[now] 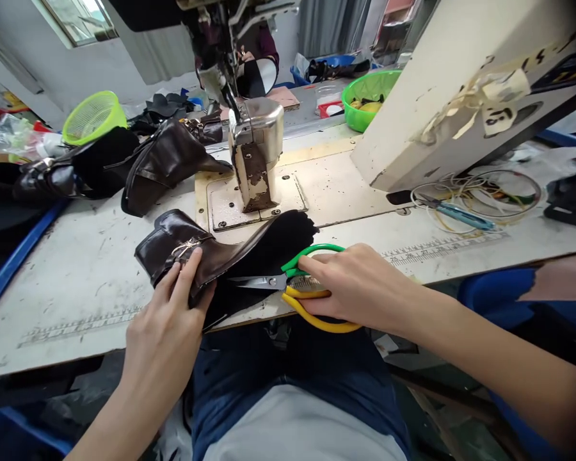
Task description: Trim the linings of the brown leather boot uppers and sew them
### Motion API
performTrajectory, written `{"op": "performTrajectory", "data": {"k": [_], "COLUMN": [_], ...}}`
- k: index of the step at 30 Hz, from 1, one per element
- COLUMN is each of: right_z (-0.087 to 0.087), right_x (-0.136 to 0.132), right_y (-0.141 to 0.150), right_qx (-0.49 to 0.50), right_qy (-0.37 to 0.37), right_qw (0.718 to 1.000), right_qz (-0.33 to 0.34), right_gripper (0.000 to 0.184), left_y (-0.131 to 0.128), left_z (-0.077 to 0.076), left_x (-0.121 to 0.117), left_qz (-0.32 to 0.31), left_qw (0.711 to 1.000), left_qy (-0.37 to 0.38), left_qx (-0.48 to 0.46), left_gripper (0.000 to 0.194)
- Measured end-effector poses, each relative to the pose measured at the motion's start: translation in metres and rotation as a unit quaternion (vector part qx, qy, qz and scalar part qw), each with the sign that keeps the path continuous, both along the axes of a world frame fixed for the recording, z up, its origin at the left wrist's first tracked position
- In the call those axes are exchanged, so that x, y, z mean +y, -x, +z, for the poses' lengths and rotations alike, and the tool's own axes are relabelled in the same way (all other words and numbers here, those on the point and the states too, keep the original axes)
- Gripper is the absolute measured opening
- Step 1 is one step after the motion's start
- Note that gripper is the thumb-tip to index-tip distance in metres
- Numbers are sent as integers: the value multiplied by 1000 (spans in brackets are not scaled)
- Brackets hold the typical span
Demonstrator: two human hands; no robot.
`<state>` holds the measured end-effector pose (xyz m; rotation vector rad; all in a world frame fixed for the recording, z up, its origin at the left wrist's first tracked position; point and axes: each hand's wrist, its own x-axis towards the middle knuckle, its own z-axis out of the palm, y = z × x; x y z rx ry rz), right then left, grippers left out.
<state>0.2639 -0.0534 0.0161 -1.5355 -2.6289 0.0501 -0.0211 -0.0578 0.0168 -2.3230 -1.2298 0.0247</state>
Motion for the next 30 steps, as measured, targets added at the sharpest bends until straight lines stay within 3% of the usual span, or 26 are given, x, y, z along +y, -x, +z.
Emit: {"op": "performTrajectory", "data": {"k": [12,18,22,26,30], "right_z": [7,16,10,-1,-4], "right_x": [9,-3,-15,-22,-27], "right_y": [9,18,22,17,14], "right_qx": [-53,-109,-86,-25,10], "right_qy": [-28,-90,-88,-53,-47], "right_qw": [995,984,988,998,999], "right_qz": [75,109,89,37,5], "right_gripper": [28,10,12,21,23], "left_y": [-2,-1,-2,-1,1], "left_z": [-3,-4,-2,0,-2], "left_x": [5,5,5,3,2], "left_qz": [11,22,10,-12,-12], "left_qw": [999,997,997,998,998], "left_qy": [1,-15,-16,-23,-11], "left_qx": [-53,-68,-75,-60,-65], "left_gripper": [32,26,28,42,25]}}
